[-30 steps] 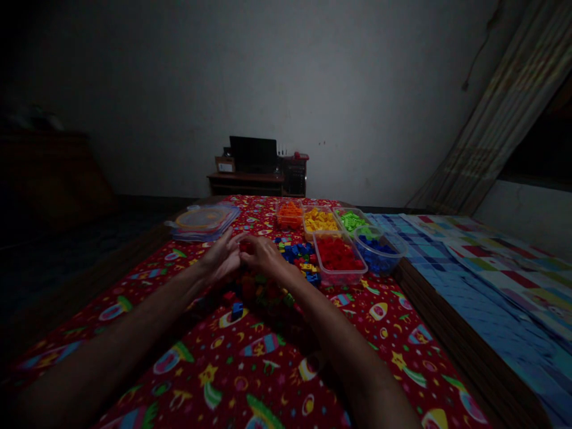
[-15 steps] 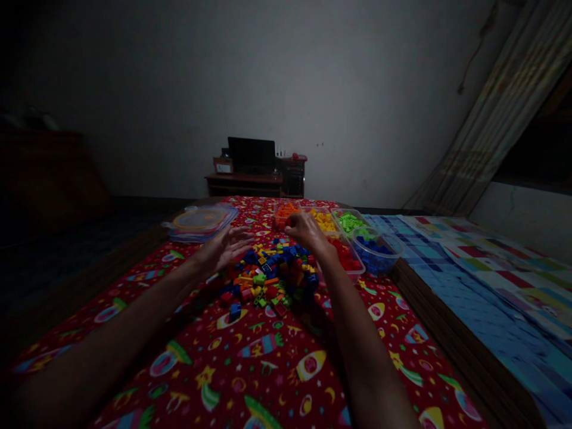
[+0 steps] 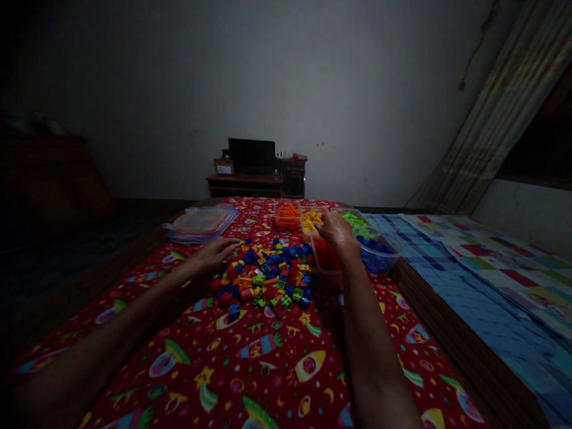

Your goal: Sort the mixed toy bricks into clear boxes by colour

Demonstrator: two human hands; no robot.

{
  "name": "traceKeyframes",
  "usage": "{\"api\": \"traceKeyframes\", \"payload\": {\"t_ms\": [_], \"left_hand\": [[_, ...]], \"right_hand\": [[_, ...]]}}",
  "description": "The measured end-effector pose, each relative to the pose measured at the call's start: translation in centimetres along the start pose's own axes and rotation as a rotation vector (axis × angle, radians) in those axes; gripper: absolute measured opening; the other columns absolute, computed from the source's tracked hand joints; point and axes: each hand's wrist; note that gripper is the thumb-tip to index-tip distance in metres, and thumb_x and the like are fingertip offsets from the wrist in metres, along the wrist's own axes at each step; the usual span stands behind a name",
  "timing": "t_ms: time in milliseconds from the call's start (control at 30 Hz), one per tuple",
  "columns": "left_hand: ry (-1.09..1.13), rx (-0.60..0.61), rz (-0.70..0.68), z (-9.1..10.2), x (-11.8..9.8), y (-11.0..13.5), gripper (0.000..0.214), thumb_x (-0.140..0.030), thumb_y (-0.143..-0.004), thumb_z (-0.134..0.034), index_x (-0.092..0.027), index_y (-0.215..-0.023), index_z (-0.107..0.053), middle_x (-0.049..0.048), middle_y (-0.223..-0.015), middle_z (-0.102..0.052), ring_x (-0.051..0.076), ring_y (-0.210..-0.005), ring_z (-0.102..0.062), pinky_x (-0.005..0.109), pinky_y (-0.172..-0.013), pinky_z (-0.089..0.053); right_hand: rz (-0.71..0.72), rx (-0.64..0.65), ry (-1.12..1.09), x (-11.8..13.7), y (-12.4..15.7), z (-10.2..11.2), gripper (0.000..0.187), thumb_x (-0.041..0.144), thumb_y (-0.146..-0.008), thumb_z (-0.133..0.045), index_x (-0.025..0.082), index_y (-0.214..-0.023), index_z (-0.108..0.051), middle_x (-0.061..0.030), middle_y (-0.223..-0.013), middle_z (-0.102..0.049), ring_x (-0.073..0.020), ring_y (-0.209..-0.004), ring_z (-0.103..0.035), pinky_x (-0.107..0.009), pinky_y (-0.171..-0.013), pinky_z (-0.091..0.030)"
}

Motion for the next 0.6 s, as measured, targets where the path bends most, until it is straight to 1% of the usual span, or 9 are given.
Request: {"api": "traceKeyframes", "payload": {"t_ms": [100,200,267,333,467,533,600], "left_hand": [[-0.051,-0.018,-0.019,-0.9,1.2,-0.2,0.05,-0.043,-0.079,-0.04,-0.012,-0.112,-0.061,0.0138,-0.112,-0.064,0.027,-0.102,-0.059,0.039,-0.09,-0.045],[-0.048,-0.025,-0.031,-1.2,1.4,-0.2,0.052,-0.044,-0.079,-0.04,-0.012,-0.116,-0.059,0.0147,-0.114,-0.062,0.027,-0.103,-0.058,0.039,-0.089,-0.046],[-0.03,-0.01,-0.049,-1.2,1.1,-0.1,0.054,-0.046,-0.08,-0.04,-0.013,-0.118,-0.058,0.0143,-0.115,-0.062,0.027,-0.103,-0.058,0.039,-0.089,-0.046],[-0.011,0.011,-0.096,-1.3,0.5,0.1,0.054,-0.049,-0.081,-0.04,-0.014,-0.118,-0.058,0.013,-0.117,-0.062,0.026,-0.106,-0.057,0.04,-0.092,-0.045],[0.0,0.094,-0.248,-2.3,-0.9,0.5,0.048,-0.046,-0.083,-0.043,-0.019,-0.118,-0.06,0.0106,-0.128,-0.056,0.026,-0.119,-0.049,0.041,-0.102,-0.037],[-0.018,0.126,-0.278,-3.0,-1.4,0.8,0.041,-0.042,-0.082,-0.047,-0.021,-0.113,-0.064,0.0088,-0.129,-0.056,0.026,-0.12,-0.048,0.041,-0.102,-0.036],[-0.048,0.117,-0.27,-3.5,-1.7,1.0,0.033,-0.035,-0.079,-0.051,-0.022,-0.103,-0.069,0.0077,-0.121,-0.061,0.025,-0.114,-0.053,0.039,-0.1,-0.039]], "right_hand": [[0.093,-0.009,-0.039,1.5,-0.3,-0.4,0.03,0.031,-0.085,-0.047,0.016,-0.102,-0.068,-0.0115,-0.103,-0.068,-0.0175,-0.091,-0.061,-0.023,-0.074,-0.041],[0.204,0.047,-0.084,3.2,-0.2,-0.9,0.028,0.026,-0.084,-0.049,0.016,-0.102,-0.068,-0.0113,-0.098,-0.069,-0.0165,-0.084,-0.061,-0.023,-0.069,-0.041],[0.289,0.108,-0.113,4.4,0.1,-1.3,0.026,0.021,-0.082,-0.05,0.015,-0.1,-0.069,-0.0109,-0.094,-0.069,-0.0157,-0.081,-0.061,-0.022,-0.067,-0.04],[0.387,0.171,-0.137,5.5,0.6,-1.9,0.027,0.017,-0.08,-0.052,0.015,-0.101,-0.069,-0.0103,-0.095,-0.069,-0.0152,-0.08,-0.061,-0.022,-0.067,-0.041],[0.557,0.276,-0.093,7.4,1.5,-4.1,0.036,0.02,-0.078,-0.058,0.016,-0.113,-0.064,-0.0115,-0.108,-0.066,-0.0184,-0.094,-0.06,-0.022,-0.074,-0.043],[0.633,0.342,-0.026,8.1,1.8,-5.5,0.037,0.016,-0.078,-0.056,0.014,-0.113,-0.064,-0.0133,-0.107,-0.066,-0.0198,-0.096,-0.061,-0.023,-0.075,-0.043],[0.686,0.361,0.012,8.5,1.9,-6.5,0.035,0.01,-0.077,-0.053,0.012,-0.109,-0.066,-0.0146,-0.103,-0.067,-0.0196,-0.093,-0.062,-0.022,-0.074,-0.043]]}}
Point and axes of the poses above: each hand's wrist, its own y-axis away from the middle knuckle, its own z-axis out of the back of the hand, x = y × z
